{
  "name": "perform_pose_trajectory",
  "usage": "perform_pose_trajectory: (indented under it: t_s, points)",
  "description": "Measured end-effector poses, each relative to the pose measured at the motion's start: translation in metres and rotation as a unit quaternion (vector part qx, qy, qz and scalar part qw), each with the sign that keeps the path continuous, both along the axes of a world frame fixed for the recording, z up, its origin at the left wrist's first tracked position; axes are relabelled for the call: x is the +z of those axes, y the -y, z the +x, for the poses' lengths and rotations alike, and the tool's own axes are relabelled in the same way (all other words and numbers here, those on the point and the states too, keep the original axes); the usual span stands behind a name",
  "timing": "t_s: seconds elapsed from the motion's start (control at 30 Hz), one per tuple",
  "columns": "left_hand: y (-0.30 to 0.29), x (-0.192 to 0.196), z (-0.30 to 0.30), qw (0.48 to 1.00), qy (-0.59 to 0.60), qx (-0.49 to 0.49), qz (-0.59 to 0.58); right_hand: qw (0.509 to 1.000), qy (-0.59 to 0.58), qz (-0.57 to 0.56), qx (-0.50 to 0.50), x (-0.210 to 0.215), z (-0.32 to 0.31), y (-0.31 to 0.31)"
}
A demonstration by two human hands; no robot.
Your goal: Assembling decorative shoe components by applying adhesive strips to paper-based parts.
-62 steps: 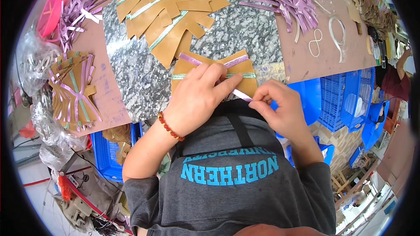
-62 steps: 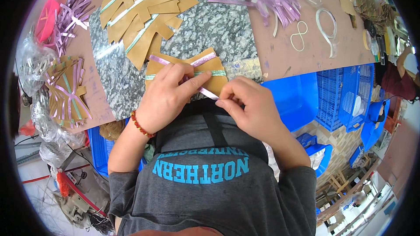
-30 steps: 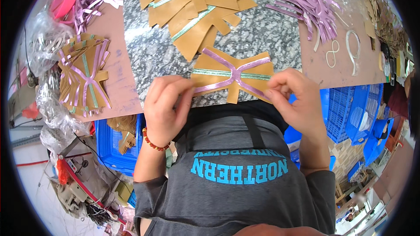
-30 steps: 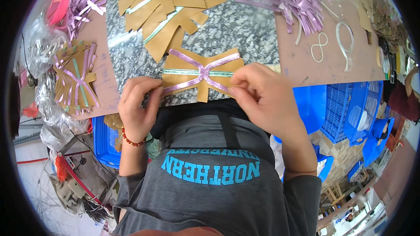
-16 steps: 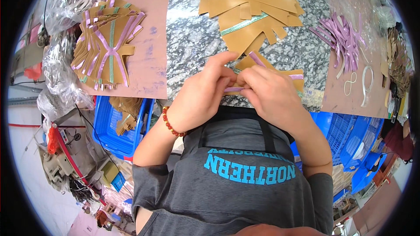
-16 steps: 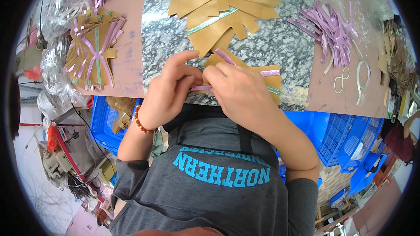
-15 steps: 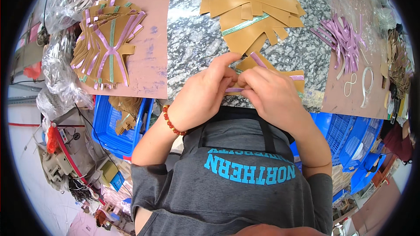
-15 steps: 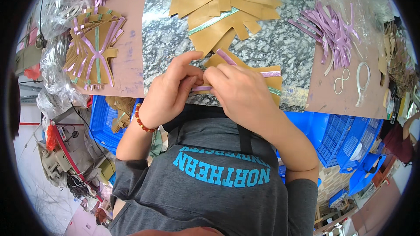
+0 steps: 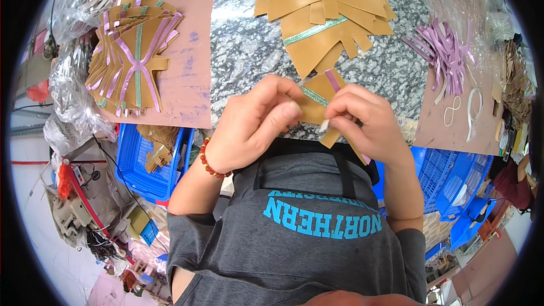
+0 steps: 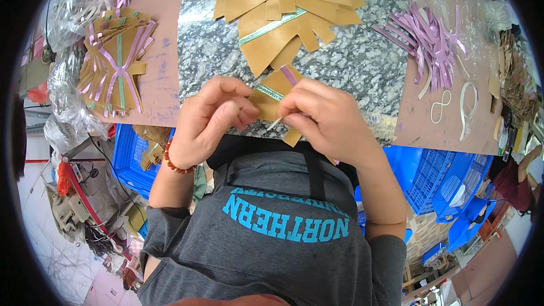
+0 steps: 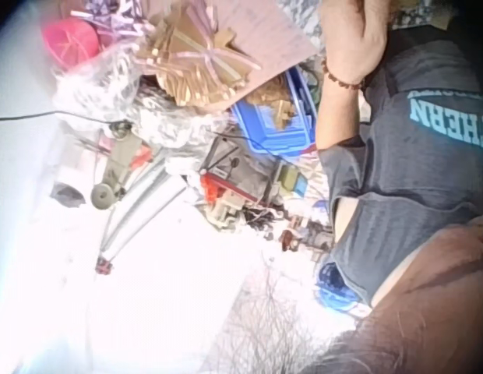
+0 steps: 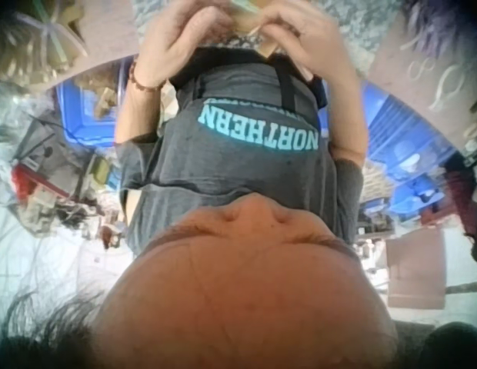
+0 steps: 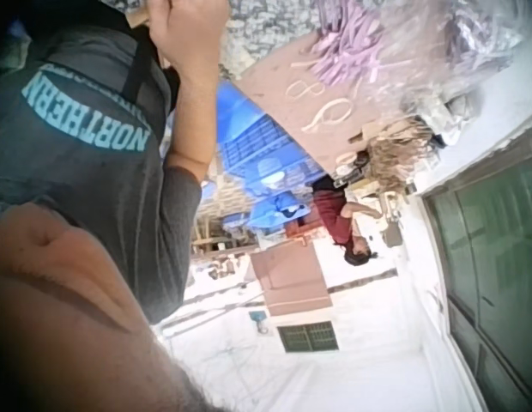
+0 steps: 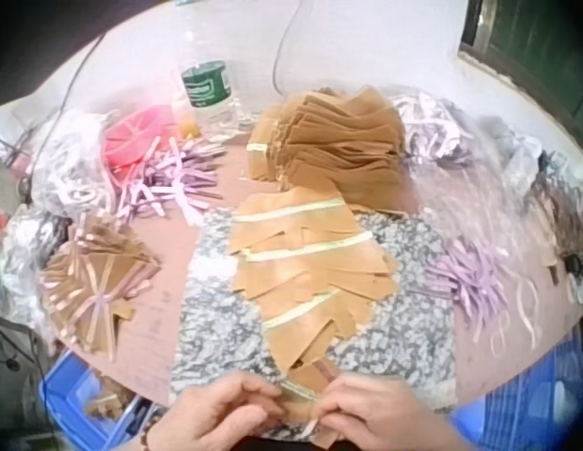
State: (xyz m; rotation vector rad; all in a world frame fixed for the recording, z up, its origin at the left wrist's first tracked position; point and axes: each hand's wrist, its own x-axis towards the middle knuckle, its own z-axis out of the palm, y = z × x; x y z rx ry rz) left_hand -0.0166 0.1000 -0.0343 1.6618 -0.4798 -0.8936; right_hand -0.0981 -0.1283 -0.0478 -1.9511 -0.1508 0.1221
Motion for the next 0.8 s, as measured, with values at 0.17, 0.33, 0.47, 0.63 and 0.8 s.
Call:
perform_pose_trajectory:
  t_s: [0.17,0.33,0.47,0.63,0.8]
  points:
    - [0.004,-0.007,-0.01,0.996,0.071,0.027,0.056,0.998,-0.02,-0.058,-0.02,0.002,-0.001,-0.004]
    - [0.006,-0.01,-0.017,0.996,0.055,0.069,0.007,0.999,-0.028,-0.035,-0.026,0.0,-0.007,0.001]
    - [0.008,-0.007,-0.018,0.994,0.043,0.096,-0.043,0.997,0.0,-0.071,-0.016,0.002,-0.008,0.002]
    - [-0.004,-0.014,-0.02,0.987,0.129,0.056,0.071,0.997,-0.025,-0.072,-0.015,0.006,-0.007,0.0]
    - [-0.004,-0.011,-0.031,0.969,0.206,0.08,0.113,0.995,0.009,-0.096,-0.027,0.003,-0.008,-0.005]
